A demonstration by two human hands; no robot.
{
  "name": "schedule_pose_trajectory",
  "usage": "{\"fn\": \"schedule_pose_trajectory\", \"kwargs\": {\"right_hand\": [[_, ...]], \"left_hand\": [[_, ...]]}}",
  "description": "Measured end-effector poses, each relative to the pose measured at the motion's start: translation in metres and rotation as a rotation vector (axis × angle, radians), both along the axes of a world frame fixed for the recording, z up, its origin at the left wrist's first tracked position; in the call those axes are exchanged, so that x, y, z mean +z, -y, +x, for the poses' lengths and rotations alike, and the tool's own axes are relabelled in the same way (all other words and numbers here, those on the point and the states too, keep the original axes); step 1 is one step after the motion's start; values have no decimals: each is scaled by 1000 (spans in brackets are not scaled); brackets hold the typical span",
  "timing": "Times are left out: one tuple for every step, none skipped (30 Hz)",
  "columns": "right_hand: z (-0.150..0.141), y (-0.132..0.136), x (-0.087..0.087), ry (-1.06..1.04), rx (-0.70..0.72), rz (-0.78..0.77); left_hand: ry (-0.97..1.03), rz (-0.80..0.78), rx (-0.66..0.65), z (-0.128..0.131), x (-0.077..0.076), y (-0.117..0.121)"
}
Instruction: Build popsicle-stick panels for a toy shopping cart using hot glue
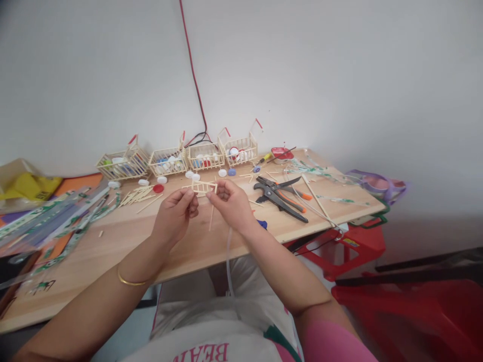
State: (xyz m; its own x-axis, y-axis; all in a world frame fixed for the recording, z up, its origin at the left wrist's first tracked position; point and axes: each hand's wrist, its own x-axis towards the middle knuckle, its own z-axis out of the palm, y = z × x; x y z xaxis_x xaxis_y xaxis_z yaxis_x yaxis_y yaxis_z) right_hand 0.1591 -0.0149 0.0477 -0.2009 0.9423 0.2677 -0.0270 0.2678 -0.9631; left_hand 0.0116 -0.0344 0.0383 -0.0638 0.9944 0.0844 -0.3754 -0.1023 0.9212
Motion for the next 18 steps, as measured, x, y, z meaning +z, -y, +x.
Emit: {"fn": "schedule_pose_trajectory", "kwargs": {"right_hand": [[-1, 0, 0, 0, -14, 13], [-2, 0, 0, -3, -26, 21], [-4, 0, -1, -7, -38, 25], [-4, 0, -1, -13, -47, 24], [-5, 0, -2, -21, -51, 17], [-5, -1, -3, -30, -51, 10], [-6, -1, -3, -40, -47, 3], [-6, -2, -4, -50, -41, -2], [-6, -3, -4, -59, -36, -6], [-5, -3, -5, -67, -32, -8], [-5, -4, -5, -72, -33, -11], [-5, -4, -6, -74, -35, -14], [-5, -4, -6, -74, -37, -17], [-5, -4, -7, -72, -38, -19], [-4, -4, -7, -69, -37, -19], [-4, -4, -8, -65, -34, -19], [-5, -4, -8, -61, -31, -19], [-5, -3, -8, -57, -29, -18]], "left_hand": [[-1, -6, 9, 0, -1, 0], [1, -12, 15, 1, -1, -1], [7, -22, 15, 1, -2, -1], [17, -31, 11, 1, -2, -1], [27, -38, 3, 1, -2, -1], [39, -41, -7, 1, -1, -1], [49, -43, -17, 1, -1, 0], [58, -42, -25, 1, 0, 0], [62, -41, -31, 1, 0, 0], [64, -40, -34, 1, 1, 0], [62, -42, -36, 1, 1, 0], [59, -43, -35, 1, 1, 0], [52, -43, -30, 1, 1, 0], [44, -41, -22, 1, 1, 0], [33, -38, -11, 1, 1, 0], [24, -34, 2, 1, 0, 0], [14, -30, 14, 1, -1, -1], [7, -25, 23, 1, -2, -1]]}}
